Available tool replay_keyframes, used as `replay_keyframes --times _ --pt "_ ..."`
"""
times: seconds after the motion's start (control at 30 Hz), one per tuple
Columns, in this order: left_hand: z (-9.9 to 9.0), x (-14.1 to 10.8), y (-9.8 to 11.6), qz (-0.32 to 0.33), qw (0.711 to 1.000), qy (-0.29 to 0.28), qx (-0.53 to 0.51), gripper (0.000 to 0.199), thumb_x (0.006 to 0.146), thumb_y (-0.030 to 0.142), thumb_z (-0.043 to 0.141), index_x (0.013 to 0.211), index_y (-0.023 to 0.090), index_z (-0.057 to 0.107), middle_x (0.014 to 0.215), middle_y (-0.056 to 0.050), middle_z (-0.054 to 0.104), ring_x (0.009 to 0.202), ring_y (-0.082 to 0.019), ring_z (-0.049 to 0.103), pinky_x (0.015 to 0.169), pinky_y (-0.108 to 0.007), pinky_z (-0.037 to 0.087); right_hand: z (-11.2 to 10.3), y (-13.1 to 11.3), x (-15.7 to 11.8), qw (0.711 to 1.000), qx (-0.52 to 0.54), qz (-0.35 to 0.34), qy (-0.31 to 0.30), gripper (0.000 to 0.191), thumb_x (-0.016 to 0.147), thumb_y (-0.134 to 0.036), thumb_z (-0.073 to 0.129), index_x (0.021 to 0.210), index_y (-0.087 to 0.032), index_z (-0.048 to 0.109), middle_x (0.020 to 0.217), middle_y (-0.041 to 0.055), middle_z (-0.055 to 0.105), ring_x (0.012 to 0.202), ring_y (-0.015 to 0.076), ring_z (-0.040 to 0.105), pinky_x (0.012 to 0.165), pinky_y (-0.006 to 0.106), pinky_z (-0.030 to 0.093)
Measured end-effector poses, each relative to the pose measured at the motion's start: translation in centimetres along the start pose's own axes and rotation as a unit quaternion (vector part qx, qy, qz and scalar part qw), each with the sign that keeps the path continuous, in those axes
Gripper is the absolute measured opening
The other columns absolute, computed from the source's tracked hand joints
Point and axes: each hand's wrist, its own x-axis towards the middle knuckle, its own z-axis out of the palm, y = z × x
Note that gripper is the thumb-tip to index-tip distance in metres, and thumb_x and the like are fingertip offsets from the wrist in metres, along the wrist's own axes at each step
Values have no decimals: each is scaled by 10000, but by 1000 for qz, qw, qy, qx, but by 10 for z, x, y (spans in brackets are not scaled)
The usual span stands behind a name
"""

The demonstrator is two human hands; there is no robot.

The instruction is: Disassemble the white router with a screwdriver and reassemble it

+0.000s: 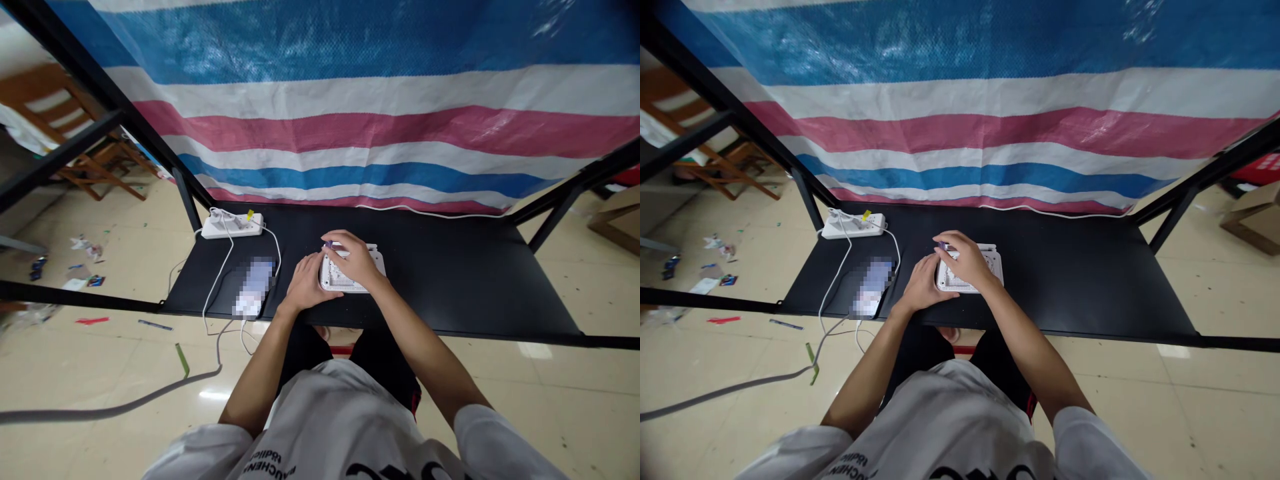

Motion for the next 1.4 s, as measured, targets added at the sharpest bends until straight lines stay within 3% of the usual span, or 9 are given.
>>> replay_keyframes --times 0.13,0.23,0.57,0.67,0.87,0.93,1.1,1.27,1.4 --pt "0 0 0 -4 1000 0 0 1323 693 798 883 1707 208 271 1624 -208 512 1528 -431 474 1289 -609 344 3 1 -2 1000 -9 4 24 225 1041 -366 669 1228 -288 769 1187 70 739 1079 212 750 849 347 708" --pt "-1 0 1 -7 1000 -1 0 1319 694 811 874 1710 227 270 1629 -195 510 1531 -427 472 1289 -603 345 2 3 -2 1000 -13 -1 22 232 1051 -355 649 1244 -293 764 1202 70 741 1101 214 747 858 349 709" --pt "-6 0 6 -9 1000 -5 -3 1313 687 766 908 1705 221 283 1646 -189 500 1528 -420 472 1295 -593 340 -13 -1 5 995 11 -15 102 240 1032 -345 685 1257 -296 751 1177 65 747 1052 204 743 811 322 698" --pt "-5 0 6 -14 1000 -8 -4 1301 688 754 915 1701 225 294 1639 -186 507 1529 -417 472 1296 -586 340 -10 2 2 997 -6 -9 75 240 1038 -367 675 1250 -291 758 1194 68 756 1069 212 748 818 331 700" --pt "0 0 0 -7 1000 9 -12 1308 659 740 937 1679 195 327 1592 -216 535 1514 -433 486 1292 -597 337 1 1 -4 996 -76 -44 -26 319 1104 -308 549 1361 -333 736 1310 53 761 1227 234 732 1102 419 613" --pt "0 0 0 -7 1000 11 -16 1300 654 727 946 1670 188 341 1578 -221 543 1507 -436 489 1287 -602 338 4 0 -2 995 -80 -43 -35 330 1106 -304 542 1375 -331 732 1313 55 761 1228 232 730 1100 410 603" --pt "-5 0 5 -9 999 7 -44 1248 681 731 929 1668 231 354 1593 -192 541 1509 -424 484 1278 -585 345 6 5 1 997 -43 11 66 240 1047 -343 657 1250 -284 771 1170 57 789 1053 217 758 953 375 644" --pt "-7 0 5 -5 999 16 -50 1252 663 685 961 1662 229 360 1570 -192 549 1479 -426 508 1260 -582 368 7 7 -7 994 -24 23 108 182 1021 -376 691 1142 -280 788 1129 58 790 1057 226 755 998 409 631" --pt "-7 0 5 -4 999 11 -48 1255 674 678 960 1671 243 334 1573 -180 537 1477 -413 502 1256 -568 376 6 10 -10 975 44 71 208 258 999 -435 717 1197 -277 763 1127 62 773 1038 222 754 973 410 650"
